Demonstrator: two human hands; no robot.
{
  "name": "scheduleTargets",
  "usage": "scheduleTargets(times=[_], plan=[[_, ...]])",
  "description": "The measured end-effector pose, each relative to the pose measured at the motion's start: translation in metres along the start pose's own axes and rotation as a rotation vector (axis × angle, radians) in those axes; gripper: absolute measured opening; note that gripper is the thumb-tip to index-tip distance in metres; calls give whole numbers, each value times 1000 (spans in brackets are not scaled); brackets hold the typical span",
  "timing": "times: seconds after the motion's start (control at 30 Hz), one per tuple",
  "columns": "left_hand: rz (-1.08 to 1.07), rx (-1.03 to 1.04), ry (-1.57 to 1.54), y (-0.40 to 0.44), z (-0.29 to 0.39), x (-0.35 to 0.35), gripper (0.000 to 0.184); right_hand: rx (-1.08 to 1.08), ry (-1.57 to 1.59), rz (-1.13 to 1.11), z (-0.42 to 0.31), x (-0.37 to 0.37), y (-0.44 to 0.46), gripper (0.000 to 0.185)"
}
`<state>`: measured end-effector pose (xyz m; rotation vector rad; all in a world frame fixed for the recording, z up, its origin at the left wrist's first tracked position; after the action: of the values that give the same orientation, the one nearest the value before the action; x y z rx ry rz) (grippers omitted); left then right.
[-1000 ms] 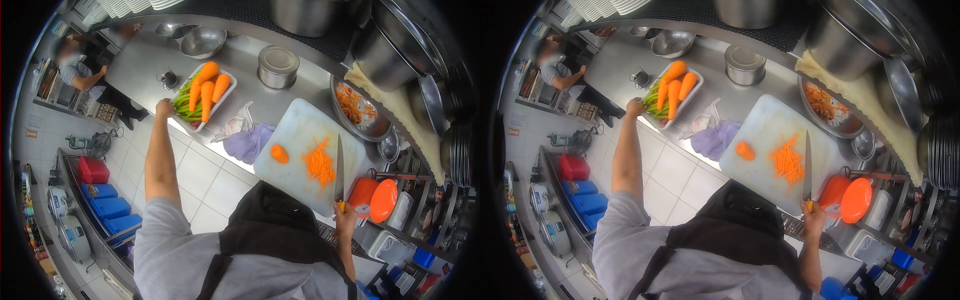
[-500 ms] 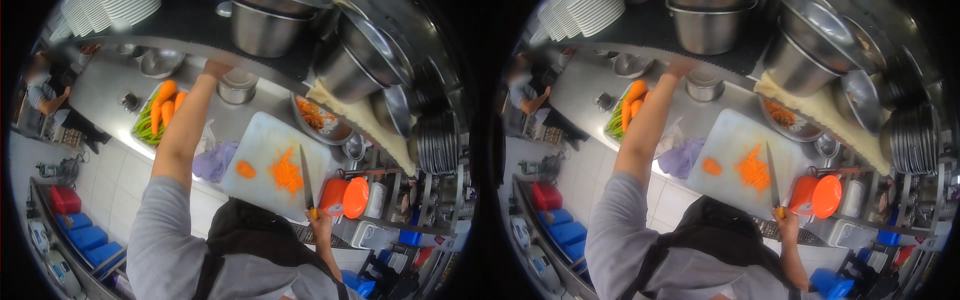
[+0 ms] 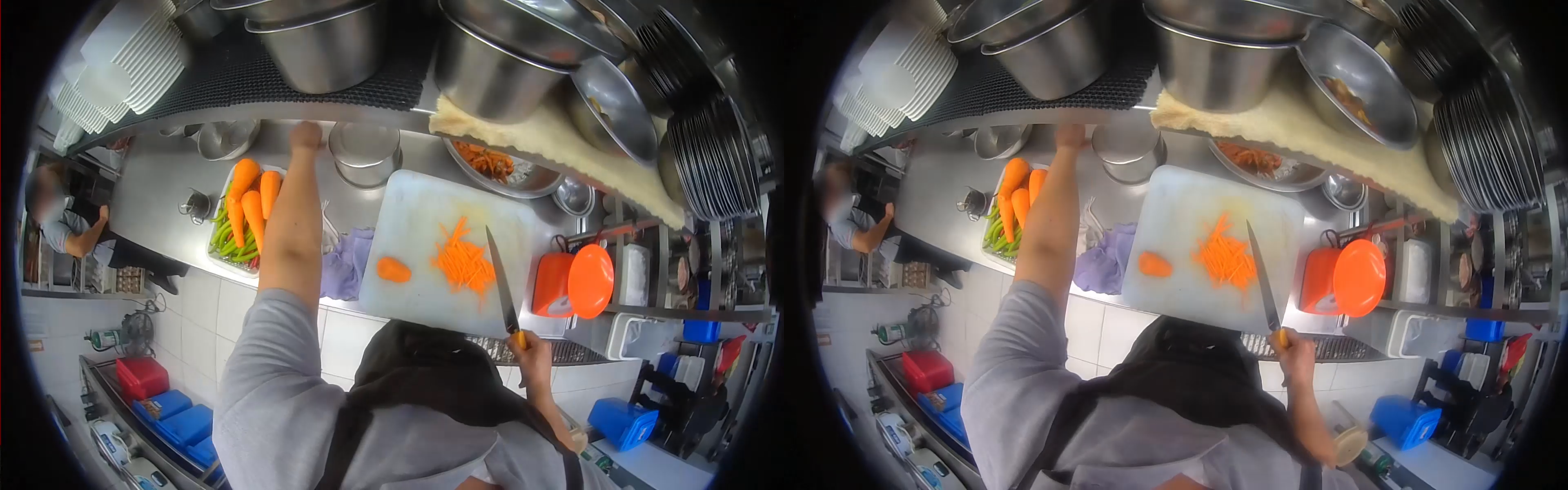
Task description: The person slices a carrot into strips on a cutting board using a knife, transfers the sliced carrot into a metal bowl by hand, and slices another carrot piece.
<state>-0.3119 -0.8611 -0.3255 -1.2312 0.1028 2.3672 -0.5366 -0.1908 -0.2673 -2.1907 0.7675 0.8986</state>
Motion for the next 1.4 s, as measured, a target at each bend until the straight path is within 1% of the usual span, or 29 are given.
scheduleTargets(times=[0.03,0.1,0.13,0.2,0.23,0.27,0.33,0.37,0.4,0.47,0.5,0.57,0.67,0.73,0.77,0.83,0.87,0.93,0.97,1.03,1.07,1.13,1.17,1.2,1.23,1.27,1.33,1.37,1.4], plan=[[-303,49,895,2,-28,20,33,-16,-12,6,0,-2,-1,22],[-140,-1,549,3,-68,51,44,-36,-11,29,-6,-9,3,22],[-135,16,560,1,-62,57,44,-16,2,21,-7,-11,2,22],[110,-356,-143,-3,-67,61,52,31,26,-5,-5,-13,2,24],[239,-428,-486,2,-78,69,54,15,-14,5,-6,-16,1,26],[227,-411,-489,15,-82,72,54,-7,-59,17,-6,-20,1,27],[190,-282,-944,60,-93,81,55,-14,-65,48,3,-23,0,28],[146,-223,-978,70,-87,79,55,-28,-78,55,7,-23,-3,29],[118,-145,-880,75,-77,72,54,-15,-83,70,11,-25,-5,29],[92,38,-617,79,-55,58,54,-135,-144,119,6,-26,-9,30],[88,133,-465,79,-46,53,54,-110,-83,130,10,-25,-10,30],[109,329,-192,72,-31,45,53,-86,-133,120,20,-23,-10,31],[152,565,54,52,-18,37,53,-78,-152,93,25,-22,-10,30],[163,609,103,42,-18,32,53,-33,-74,89,36,-17,-9,28],[164,602,115,40,-17,26,53,-38,-67,79,39,-13,-7,28],[86,290,-181,45,-26,21,37,-51,-39,107,42,-11,-5,26],[91,287,-172,41,-17,17,37,-57,-31,102,41,-9,-3,26],[-90,-136,-834,23,-8,21,40,-59,-64,96,30,-9,-1,26],[-93,-139,-825,11,0,17,40,-54,-58,91,25,-9,-1,26],[-103,-90,-1067,-17,21,6,40,-73,-87,87,13,-12,3,27],[-109,-89,-1059,-31,31,0,40,-67,-80,86,14,-12,6,27],[-198,-36,-1140,-61,57,-11,46,-98,-84,83,19,-8,8,30],[-192,-62,-1125,-74,68,-18,49,-146,-94,105,18,-9,8,31],[-188,-92,-1109,-88,79,-23,52,-88,-74,70,19,-8,9,32],[-36,31,-948,-106,98,-38,54,-86,-79,63,19,-7,10,32],[-49,95,-808,-109,99,-36,57,-88,-83,56,18,-6,11,31],[104,374,-289,-121,120,-35,57,-84,-102,86,16,-4,15,31],[203,479,36,-141,134,-30,55,-95,-152,94,10,-5,15,31],[221,511,175,-157,141,-19,49,-101,-124,99,13,0,21,32]])
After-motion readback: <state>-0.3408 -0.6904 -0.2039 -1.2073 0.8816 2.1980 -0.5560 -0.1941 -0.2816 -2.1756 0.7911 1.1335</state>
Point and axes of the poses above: each hand's wrist, its own y-axis towards the middle knuckle, its own x-axis out of the palm, z = x × y, the point moved 7 cm from there along y, towards the middle knuckle, and after that the axes turned 2 degrees about -y, right-handed, at the moved point
